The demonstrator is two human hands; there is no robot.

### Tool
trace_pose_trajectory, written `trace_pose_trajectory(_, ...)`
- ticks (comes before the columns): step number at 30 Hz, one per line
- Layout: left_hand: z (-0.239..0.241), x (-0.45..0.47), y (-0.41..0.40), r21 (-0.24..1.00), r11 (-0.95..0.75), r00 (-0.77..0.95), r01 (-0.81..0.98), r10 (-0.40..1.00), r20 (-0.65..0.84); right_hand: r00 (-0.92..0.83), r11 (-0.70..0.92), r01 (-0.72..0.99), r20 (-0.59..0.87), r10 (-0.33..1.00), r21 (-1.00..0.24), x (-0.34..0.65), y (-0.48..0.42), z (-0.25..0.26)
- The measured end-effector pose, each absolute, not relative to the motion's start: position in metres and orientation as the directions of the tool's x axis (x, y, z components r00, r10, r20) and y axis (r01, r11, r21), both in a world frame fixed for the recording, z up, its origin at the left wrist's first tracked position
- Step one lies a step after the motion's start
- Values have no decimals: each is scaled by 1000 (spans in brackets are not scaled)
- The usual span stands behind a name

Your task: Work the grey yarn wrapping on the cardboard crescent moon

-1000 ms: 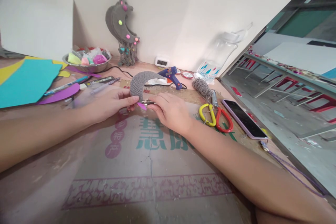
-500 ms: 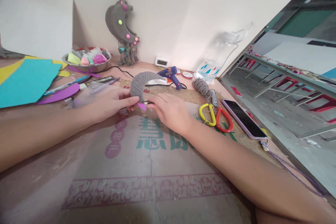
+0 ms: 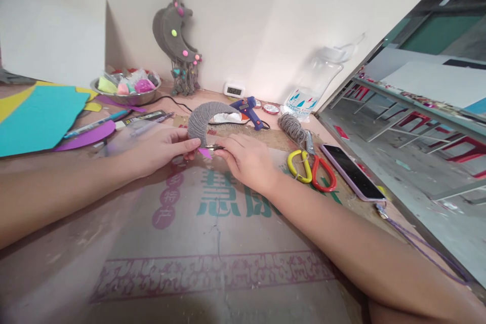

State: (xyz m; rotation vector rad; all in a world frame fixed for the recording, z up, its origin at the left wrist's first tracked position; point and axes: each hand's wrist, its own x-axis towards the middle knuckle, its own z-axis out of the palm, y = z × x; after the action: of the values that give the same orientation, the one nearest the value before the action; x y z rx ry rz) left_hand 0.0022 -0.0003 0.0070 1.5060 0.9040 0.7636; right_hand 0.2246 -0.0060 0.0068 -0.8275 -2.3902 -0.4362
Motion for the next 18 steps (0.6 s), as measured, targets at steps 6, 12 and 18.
trace_pose_trajectory(6, 6, 2, 0, 992, -46, 494, 121, 869, -20, -648, 747, 655, 591, 480, 112, 223, -7, 8)
trace_pose_trajectory(12, 6, 1, 2, 990, -77, 511, 117, 860, 6, -664, 750, 648, 580, 471, 133, 224, -6, 8)
trace_pose_trajectory(18, 7, 1, 1, 992, -55, 514, 115, 858, -13, -671, 745, 651, 566, 478, 143, 224, -7, 8)
